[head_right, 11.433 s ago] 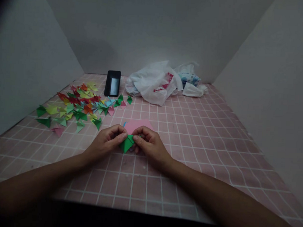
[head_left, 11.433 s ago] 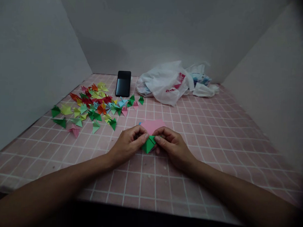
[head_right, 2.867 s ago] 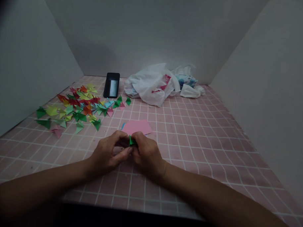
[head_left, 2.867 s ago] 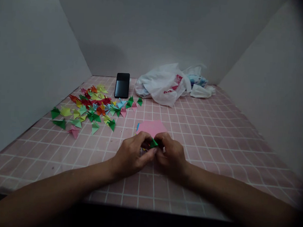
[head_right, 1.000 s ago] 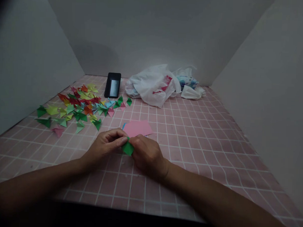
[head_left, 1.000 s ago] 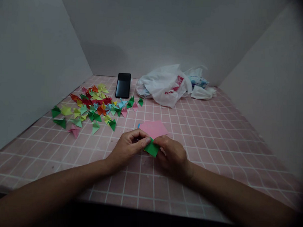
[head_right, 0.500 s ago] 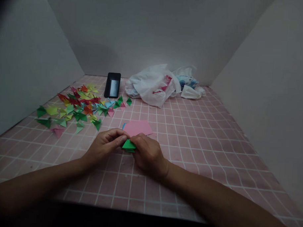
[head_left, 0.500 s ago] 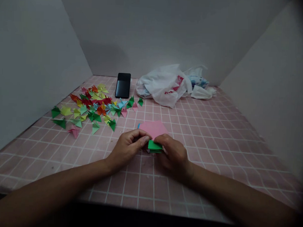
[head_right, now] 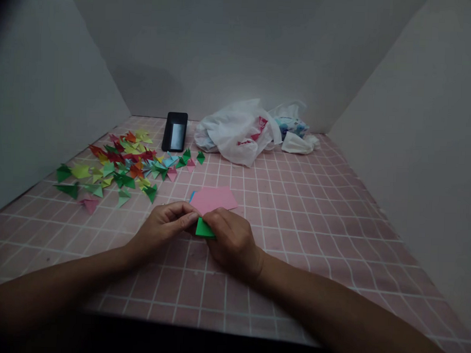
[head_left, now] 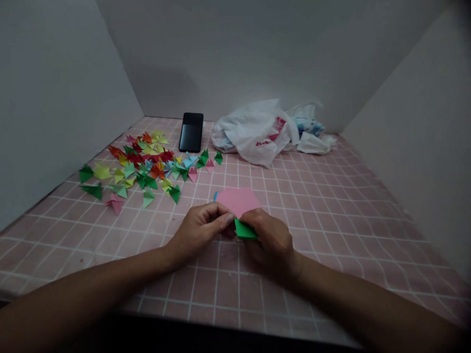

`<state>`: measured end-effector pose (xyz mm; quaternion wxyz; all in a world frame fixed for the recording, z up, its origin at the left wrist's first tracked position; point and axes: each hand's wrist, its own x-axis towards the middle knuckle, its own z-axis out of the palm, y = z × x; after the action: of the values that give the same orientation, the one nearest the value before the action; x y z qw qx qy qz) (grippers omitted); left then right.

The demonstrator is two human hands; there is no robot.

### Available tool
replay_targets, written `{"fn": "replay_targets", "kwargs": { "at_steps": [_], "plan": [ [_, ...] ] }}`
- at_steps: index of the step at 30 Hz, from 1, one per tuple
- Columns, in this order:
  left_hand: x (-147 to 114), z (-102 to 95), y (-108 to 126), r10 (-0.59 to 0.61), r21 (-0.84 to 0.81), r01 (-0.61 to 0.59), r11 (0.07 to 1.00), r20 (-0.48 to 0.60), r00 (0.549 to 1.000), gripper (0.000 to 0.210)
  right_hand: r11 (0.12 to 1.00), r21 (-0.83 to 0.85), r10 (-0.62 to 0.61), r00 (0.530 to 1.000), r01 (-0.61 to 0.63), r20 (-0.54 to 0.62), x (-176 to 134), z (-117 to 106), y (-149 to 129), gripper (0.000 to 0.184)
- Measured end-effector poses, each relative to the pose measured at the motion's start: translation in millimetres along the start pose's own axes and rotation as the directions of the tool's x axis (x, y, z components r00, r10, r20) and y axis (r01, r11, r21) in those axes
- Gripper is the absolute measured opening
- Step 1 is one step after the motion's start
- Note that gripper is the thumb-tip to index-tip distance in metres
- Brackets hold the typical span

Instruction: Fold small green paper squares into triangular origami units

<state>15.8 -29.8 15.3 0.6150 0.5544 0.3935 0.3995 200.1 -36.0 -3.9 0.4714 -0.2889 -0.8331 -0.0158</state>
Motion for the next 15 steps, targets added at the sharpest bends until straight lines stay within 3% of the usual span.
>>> {"fn": "replay_targets", "kwargs": {
  "at_steps": [9, 15],
  "plan": [
    [-1.6, 3.6, 1.8, 0.066, 0.128, -0.059, 0.99, -0.049, 0.997, 0.013, 0.998, 0.06, 0.009, 1.0, -0.009, 0.001, 2.5, -1.5, -3.0, 0.011],
    [-1.5, 5.2, 3.1, -0.029, 0.07, 0.032, 0.997, -0.055, 0.998, 0.016, 0.998, 0.054, -0.033, 0.999, 0.034, -0.017, 0.7, -1.0, -1.0, 0.013]
  ]
}}
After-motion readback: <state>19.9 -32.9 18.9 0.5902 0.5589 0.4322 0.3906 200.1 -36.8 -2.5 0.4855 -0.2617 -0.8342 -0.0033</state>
